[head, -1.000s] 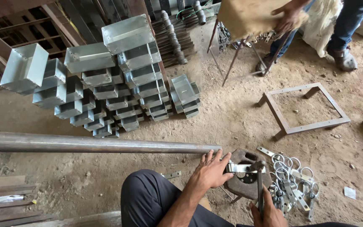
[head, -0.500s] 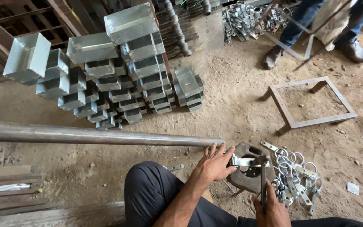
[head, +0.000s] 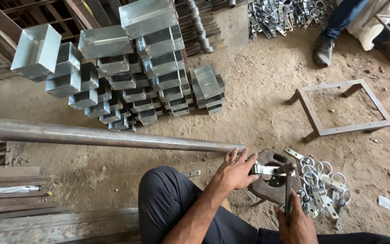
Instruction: The person assembles metal clamps by inserting pins into brackets and securing them using a hammer and a wrench. They handle several components one by one, attaching metal rings and chains to the main bracket structure on a fabrication floor.
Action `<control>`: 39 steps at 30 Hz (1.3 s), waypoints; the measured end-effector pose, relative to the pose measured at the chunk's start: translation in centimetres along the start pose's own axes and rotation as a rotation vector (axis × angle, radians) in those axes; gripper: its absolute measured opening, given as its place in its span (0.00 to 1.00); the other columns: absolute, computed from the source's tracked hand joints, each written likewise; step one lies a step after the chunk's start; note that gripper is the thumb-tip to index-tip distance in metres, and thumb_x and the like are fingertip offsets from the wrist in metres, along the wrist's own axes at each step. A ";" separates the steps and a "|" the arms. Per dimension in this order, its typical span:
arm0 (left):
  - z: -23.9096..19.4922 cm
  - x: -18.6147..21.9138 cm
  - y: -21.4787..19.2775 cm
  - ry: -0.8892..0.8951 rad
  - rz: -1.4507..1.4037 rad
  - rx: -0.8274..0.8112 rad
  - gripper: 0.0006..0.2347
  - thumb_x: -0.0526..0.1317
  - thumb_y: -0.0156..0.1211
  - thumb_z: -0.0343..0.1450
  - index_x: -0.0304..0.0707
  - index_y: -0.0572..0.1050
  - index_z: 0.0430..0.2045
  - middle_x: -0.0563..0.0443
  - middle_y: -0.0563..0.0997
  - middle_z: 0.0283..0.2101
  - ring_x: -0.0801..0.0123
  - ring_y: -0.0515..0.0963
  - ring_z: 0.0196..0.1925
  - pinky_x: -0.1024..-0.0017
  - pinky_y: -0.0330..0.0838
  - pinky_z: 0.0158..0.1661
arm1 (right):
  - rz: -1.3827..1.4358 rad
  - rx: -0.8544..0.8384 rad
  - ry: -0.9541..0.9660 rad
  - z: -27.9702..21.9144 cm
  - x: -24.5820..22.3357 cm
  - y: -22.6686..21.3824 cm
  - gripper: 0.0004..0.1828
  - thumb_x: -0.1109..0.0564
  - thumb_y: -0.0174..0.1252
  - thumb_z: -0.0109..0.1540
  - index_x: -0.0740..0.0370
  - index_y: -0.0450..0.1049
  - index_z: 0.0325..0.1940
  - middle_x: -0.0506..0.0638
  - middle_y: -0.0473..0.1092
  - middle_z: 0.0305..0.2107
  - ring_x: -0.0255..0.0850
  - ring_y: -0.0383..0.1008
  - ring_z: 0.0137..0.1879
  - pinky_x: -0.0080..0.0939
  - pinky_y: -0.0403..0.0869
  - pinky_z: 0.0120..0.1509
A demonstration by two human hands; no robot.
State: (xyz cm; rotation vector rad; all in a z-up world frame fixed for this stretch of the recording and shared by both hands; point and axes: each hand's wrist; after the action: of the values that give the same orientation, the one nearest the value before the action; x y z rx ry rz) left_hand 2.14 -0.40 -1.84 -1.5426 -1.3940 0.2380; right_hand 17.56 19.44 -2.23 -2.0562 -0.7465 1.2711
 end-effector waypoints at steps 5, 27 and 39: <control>-0.5 0.2 -0.4 -0.011 0.011 -0.005 0.37 0.54 0.55 0.73 0.46 0.45 0.75 0.35 0.38 0.79 0.35 0.37 0.79 0.36 0.32 0.72 | 0.004 0.055 -0.040 -0.5 -0.3 0.0 0.45 0.49 0.60 0.62 0.59 0.48 0.78 0.68 0.77 0.17 0.60 0.79 0.21 0.58 0.78 0.30; -1.3 1.7 -2.6 -0.054 -0.111 0.236 0.44 0.52 0.58 0.73 0.39 0.30 0.74 0.34 0.31 0.79 0.41 0.37 0.79 0.40 0.33 0.71 | 0.019 0.053 -0.029 -1.2 -1.4 -0.6 0.44 0.49 0.56 0.62 0.56 0.46 0.78 0.64 0.77 0.18 0.61 0.81 0.23 0.61 0.78 0.31; -2.4 0.6 -1.5 0.144 -0.038 0.287 0.42 0.43 0.77 0.58 0.47 0.60 0.70 0.41 0.71 0.62 0.45 0.72 0.62 0.54 0.69 0.62 | 0.189 0.294 -0.130 -3.9 -3.9 -2.2 0.32 0.58 0.54 0.66 0.60 0.55 0.74 0.61 0.69 0.17 0.55 0.71 0.23 0.55 0.68 0.28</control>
State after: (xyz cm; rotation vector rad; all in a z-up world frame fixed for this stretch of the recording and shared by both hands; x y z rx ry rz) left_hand 3.07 -1.41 0.75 -1.2705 -1.2177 0.2847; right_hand 19.29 17.26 3.05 -1.8513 -0.3974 1.5316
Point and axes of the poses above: each hand's wrist, its own z-axis towards the middle knuckle, its own y-axis out of the palm, x = y × z
